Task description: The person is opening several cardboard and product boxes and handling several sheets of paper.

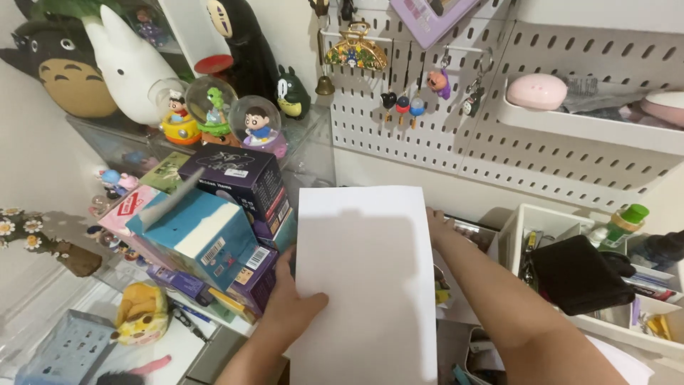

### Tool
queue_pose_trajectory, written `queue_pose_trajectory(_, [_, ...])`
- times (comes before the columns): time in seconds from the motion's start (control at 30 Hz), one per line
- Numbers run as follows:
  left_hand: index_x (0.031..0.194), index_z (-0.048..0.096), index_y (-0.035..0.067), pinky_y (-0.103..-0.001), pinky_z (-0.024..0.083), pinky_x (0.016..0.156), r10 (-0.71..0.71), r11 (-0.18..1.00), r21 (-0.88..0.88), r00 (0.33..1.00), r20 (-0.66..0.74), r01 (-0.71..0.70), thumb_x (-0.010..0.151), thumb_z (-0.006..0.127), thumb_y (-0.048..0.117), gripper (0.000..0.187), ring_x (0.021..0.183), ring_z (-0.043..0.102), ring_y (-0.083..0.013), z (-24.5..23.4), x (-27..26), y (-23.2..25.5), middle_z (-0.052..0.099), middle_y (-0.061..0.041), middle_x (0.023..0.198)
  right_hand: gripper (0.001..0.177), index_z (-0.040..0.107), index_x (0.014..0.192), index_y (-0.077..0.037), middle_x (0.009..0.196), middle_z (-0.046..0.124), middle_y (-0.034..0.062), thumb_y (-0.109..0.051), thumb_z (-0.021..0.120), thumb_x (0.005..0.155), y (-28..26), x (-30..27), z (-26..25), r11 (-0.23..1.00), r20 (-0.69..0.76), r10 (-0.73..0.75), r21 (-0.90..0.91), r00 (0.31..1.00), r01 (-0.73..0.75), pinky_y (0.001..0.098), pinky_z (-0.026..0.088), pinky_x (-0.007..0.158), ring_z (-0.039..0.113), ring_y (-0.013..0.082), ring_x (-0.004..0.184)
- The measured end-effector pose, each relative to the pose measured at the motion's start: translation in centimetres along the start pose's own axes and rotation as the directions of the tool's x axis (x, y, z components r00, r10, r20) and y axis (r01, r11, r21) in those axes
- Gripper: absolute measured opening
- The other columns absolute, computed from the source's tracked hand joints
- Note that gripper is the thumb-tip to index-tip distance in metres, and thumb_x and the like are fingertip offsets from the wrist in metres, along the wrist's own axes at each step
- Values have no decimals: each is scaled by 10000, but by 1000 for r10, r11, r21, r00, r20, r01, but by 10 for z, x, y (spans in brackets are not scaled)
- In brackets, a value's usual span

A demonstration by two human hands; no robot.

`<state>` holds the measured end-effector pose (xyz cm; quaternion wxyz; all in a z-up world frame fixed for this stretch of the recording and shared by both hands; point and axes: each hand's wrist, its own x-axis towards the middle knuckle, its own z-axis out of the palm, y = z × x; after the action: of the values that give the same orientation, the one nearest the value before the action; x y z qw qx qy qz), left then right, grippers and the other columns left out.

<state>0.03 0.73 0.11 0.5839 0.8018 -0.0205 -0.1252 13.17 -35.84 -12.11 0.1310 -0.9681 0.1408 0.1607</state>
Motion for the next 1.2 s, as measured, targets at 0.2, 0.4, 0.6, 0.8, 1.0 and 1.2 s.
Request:
queue_pose_trajectory(0.2, [1560, 170, 108, -345, 517, 975, 32, 999, -22, 998, 60, -30, 677, 728, 21, 1048, 1184, 636, -240, -7, -1, -30, 645, -172, 1304, 914, 297, 1586, -279, 1638, 264, 145, -648, 665, 835, 16, 22, 14, 994, 30, -34, 109, 999, 30, 643, 224, 1171, 182, 414, 1523])
queue_pose_trajectory(0.4, [1568, 165, 147, -359, 530, 969, -14, 993, -111, 994, 107, 26, 699, 692, -61, 1037, 1201, 618, -228, -15, -10, -16, 619, -157, 1337, 556, 685, 1285, -149, 1282, 702, 150, -444, 718, 815, 0, -1, -34, 898, -124, -319, 278, 940, 341, 459, 485, 1032, 651, 342, 1224])
queue_pose_trajectory(0.6, [1625, 66, 216, -352, 493, 994, 178, 957, -247, 980, 89, -151, 718, 654, -119, 1132, 1263, 556, -216, -10, -20, -7, 518, -139, 1446, 536, 690, 1243, -129, 1132, 734, 194, -259, 805, 736, -30, -133, -159, 932, -364, -356, -73, 861, 354, 475, 534, 928, 687, 387, 1072])
queue_pose_trajectory(0.8, [1563, 286, 238, -337, 522, 977, 18, 978, -206, 999, 31, -12, 800, 613, -69, 885, 1239, 586, -195, -1, -38, 33, 500, -116, 1490, 420, 669, 1255, -47, 1044, 738, 221, -241, 757, 893, -31, -271, -235, 884, -680, -424, -169, 598, 435, 484, 557, 789, 712, 397, 912])
queue_pose_trajectory(1.0, [1391, 622, 144, -321, 546, 905, 162, 973, -156, 985, -60, -169, 829, 645, -21, 587, 1112, 638, -192, 12, -16, -8, 666, -150, 1318, 312, 605, 1239, -10, 964, 732, 192, -163, 683, 978, 0, -305, -247, 858, -768, -193, 169, 611, 484, 435, 594, 704, 763, 317, 819])
queue_pose_trajectory(1.2, [1371, 667, 125, -339, 436, 1062, 91, 979, -181, 995, -45, -98, 953, 518, 283, 472, 1233, 592, -237, 16, -7, 6, 657, -122, 1358, 329, 608, 1276, -45, 1119, 756, 166, -81, 614, 949, -26, -289, -209, 394, -519, 19, 790, 854, 471, 445, 604, 799, 761, 284, 985])
